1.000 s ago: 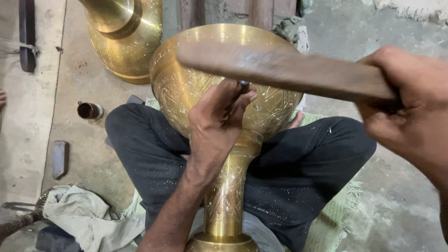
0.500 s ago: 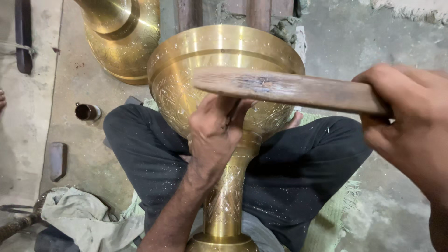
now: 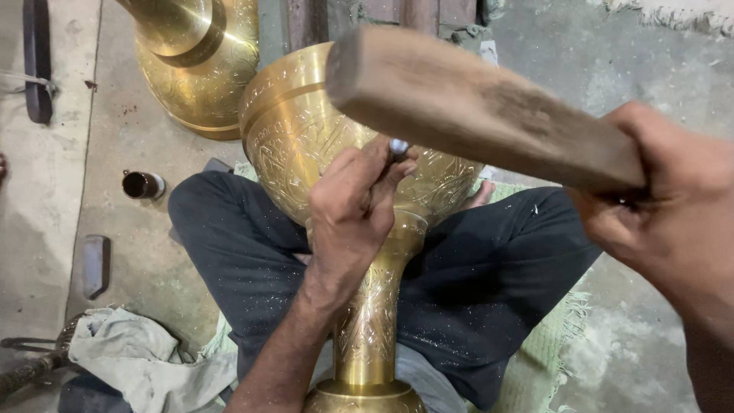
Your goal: The person uses a metal chisel and a wooden mallet to engrave intricate patterns onto a brass vessel. They repeatedly strike the chisel to create detailed designs on the surface.
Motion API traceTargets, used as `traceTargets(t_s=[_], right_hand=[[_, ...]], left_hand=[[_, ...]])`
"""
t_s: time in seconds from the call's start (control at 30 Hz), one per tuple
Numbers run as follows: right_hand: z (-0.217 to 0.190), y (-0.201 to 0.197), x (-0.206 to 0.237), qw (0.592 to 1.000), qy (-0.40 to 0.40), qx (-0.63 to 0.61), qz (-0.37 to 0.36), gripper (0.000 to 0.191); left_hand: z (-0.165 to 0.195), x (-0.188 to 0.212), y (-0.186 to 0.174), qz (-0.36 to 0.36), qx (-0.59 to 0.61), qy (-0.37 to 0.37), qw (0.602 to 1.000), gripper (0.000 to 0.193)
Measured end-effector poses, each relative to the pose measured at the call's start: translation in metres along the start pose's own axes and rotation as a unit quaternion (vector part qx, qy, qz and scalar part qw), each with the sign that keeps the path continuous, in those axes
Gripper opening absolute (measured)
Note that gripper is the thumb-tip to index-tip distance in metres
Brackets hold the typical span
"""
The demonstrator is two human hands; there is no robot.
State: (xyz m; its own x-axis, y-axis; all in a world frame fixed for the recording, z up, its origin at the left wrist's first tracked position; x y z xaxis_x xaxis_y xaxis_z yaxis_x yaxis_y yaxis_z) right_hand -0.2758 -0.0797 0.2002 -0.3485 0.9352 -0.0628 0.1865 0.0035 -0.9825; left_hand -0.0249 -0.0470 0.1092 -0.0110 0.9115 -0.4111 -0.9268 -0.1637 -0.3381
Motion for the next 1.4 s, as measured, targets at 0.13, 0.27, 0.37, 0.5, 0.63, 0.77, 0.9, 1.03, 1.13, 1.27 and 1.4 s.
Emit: traceTargets(t_s=[0.13,0.27,0.37,0.5,0.63,0.77,0.9,1.03,1.13,1.27,1.4], right_hand=[[-0.002,-0.001,0.003,1.000,0.003,0.008,-0.016,0.020],[-0.007,-0.001,0.003,0.986,-0.042,0.161,-0.006,0.022],[0.003,0.004,-0.006,0.997,0.007,-0.076,0.003,0.052],[0.018,0.008,-0.003,0.987,-0.078,-0.134,0.048,0.047],[0.027,0.011,0.006,0.993,-0.020,-0.115,-0.003,0.046],[0.024,0.005,-0.001,0.979,-0.060,-0.190,-0.033,0.038],[0.014,-0.001,-0.006,0.991,0.015,-0.106,-0.078,0.024],[-0.002,-0.008,-0.010,0.998,-0.017,0.036,-0.048,0.025],[-0.014,-0.015,-0.014,0.995,-0.046,0.083,-0.029,0.029],[-0.023,-0.020,-0.018,0.999,-0.017,-0.034,-0.008,0.027],[-0.028,-0.018,-0.017,0.989,-0.096,0.105,0.024,0.029]], left_hand=[[0.001,0.002,-0.001,-0.002,-0.041,-0.006,0.999,0.012],[-0.004,0.002,0.002,0.006,0.022,-0.009,1.000,0.016],[-0.010,-0.001,0.004,0.029,0.091,-0.035,0.995,0.022],[-0.009,-0.001,0.005,0.026,0.056,-0.026,0.998,0.029],[-0.006,-0.002,0.001,0.021,0.025,-0.005,0.999,0.038],[-0.004,-0.002,0.002,0.025,0.035,-0.014,0.999,0.037],[-0.004,-0.003,0.004,0.034,0.084,-0.007,0.996,0.031],[-0.002,0.000,0.001,0.037,0.021,-0.006,0.999,0.026],[-0.002,0.004,0.001,0.043,0.019,-0.051,0.998,0.026],[-0.006,0.005,0.004,0.028,-0.006,-0.039,0.999,0.018],[-0.009,0.010,0.003,0.041,-0.008,-0.005,0.999,0.017]])
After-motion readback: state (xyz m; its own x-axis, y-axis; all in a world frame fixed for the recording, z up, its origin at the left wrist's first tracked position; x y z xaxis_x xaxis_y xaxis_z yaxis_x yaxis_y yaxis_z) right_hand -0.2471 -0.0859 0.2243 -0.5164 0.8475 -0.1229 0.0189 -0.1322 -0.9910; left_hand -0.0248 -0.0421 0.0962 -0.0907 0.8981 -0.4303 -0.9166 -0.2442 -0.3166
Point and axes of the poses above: each hand's wrist, its own x-axis away from the middle knuckle, its own y-axis out of the palm, z = x × y, the point moved 2 cm from there along -x, towards the middle knuckle, and after that the axes turned 10 degrees about x, right-handed, at the moved point
